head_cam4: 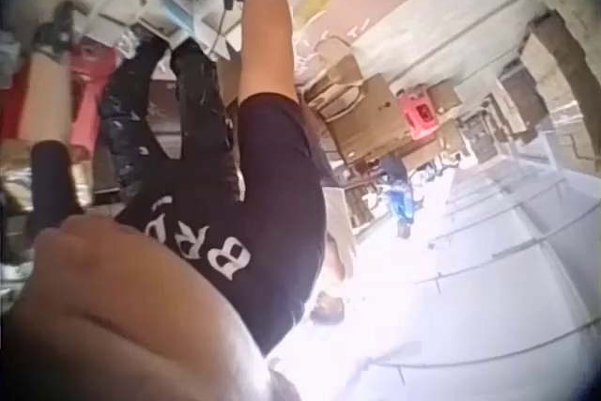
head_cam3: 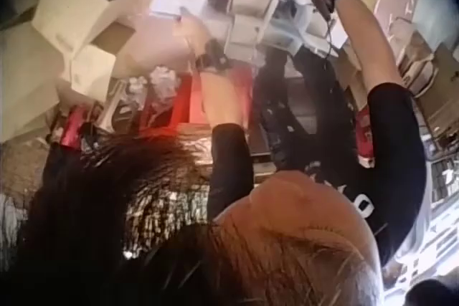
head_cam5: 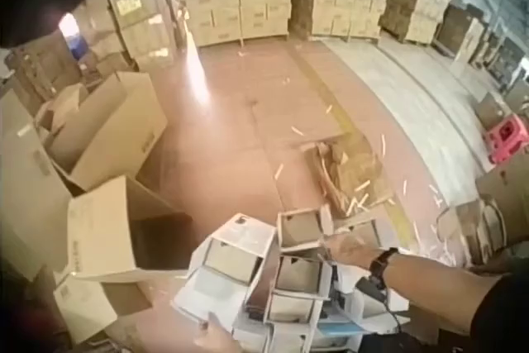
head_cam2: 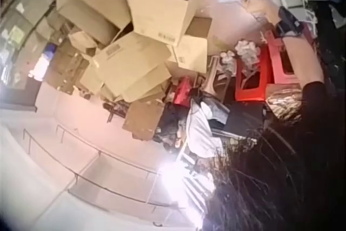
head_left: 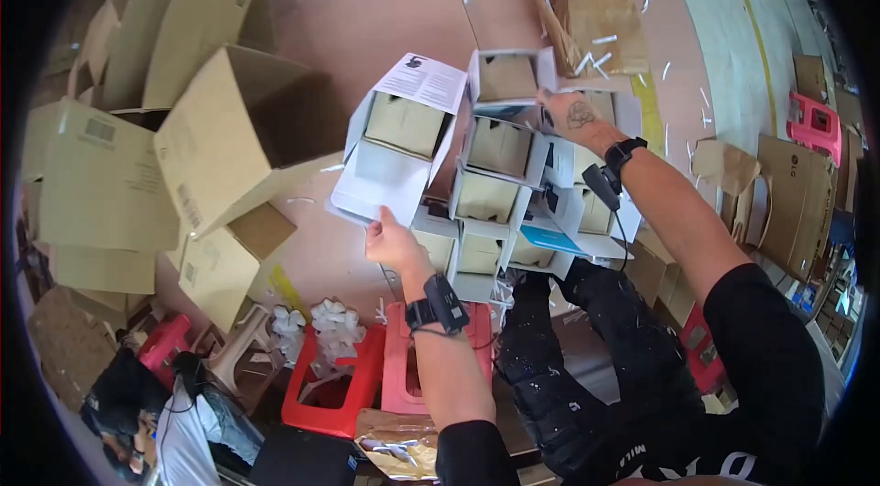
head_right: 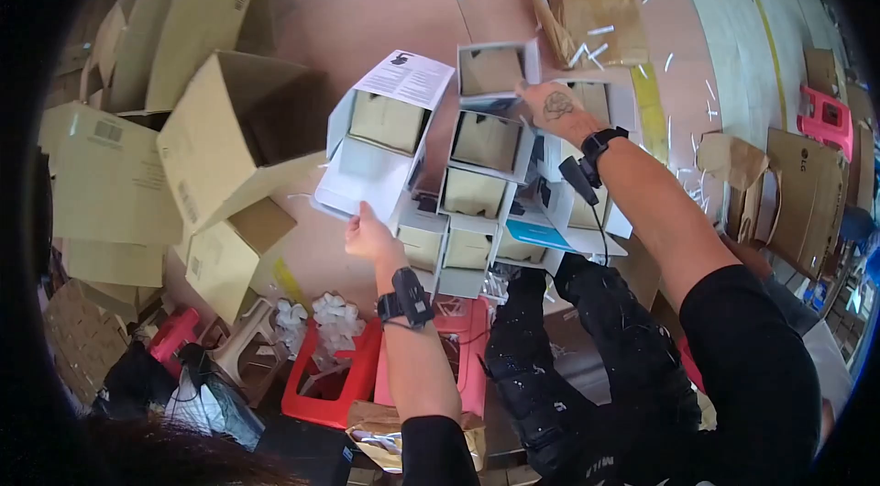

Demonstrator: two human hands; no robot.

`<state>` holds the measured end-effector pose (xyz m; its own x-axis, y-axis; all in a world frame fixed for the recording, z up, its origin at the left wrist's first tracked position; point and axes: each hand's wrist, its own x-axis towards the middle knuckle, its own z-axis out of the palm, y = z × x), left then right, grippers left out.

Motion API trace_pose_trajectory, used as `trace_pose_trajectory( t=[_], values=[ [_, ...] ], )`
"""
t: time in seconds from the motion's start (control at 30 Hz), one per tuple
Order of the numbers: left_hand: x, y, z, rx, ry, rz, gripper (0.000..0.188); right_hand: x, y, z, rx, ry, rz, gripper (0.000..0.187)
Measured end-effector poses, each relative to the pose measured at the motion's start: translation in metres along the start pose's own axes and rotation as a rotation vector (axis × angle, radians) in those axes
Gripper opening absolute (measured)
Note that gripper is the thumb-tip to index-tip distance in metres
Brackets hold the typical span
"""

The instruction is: The recorder packages electronic product boxes and applies labels.

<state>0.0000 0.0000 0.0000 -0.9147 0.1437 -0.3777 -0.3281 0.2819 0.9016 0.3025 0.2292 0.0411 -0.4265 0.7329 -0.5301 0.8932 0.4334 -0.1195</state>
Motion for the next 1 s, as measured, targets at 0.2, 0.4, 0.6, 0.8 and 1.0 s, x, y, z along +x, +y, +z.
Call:
trace_pose_trajectory(
  t=[0.2, 0.4, 0.6, 0.8, 1.0],
  values=[
    [0.013, -0.033, -0.009, 0.715, 0.02, -0.013, 0.032, -0.022, -0.026, 0.039, 0.149, 0.045, -0.093, 0.04],
    [0.037, -0.03, -0.045, 0.834, -0.176, 0.215, 0.039, -0.052, -0.033, 0.042, 0.302, 0.277, -0.188, 0.044],
    [-0.097, 0.004, -0.094, 0.742, -0.385, 0.545, 0.066, -0.159, -0.031, 0.021, 0.363, 0.347, -0.111, 0.05],
    [-0.284, 0.032, -0.29, 0.775, -0.53, 0.216, 0.054, -0.363, -0.084, -0.004, 0.326, -0.052, -0.41, 0.026],
    [-0.451, 0.101, -0.42, 0.797, -0.214, -0.251, 0.038, -0.475, -0.12, -0.051, 0.417, -0.539, -0.774, 0.016]
  ],
)
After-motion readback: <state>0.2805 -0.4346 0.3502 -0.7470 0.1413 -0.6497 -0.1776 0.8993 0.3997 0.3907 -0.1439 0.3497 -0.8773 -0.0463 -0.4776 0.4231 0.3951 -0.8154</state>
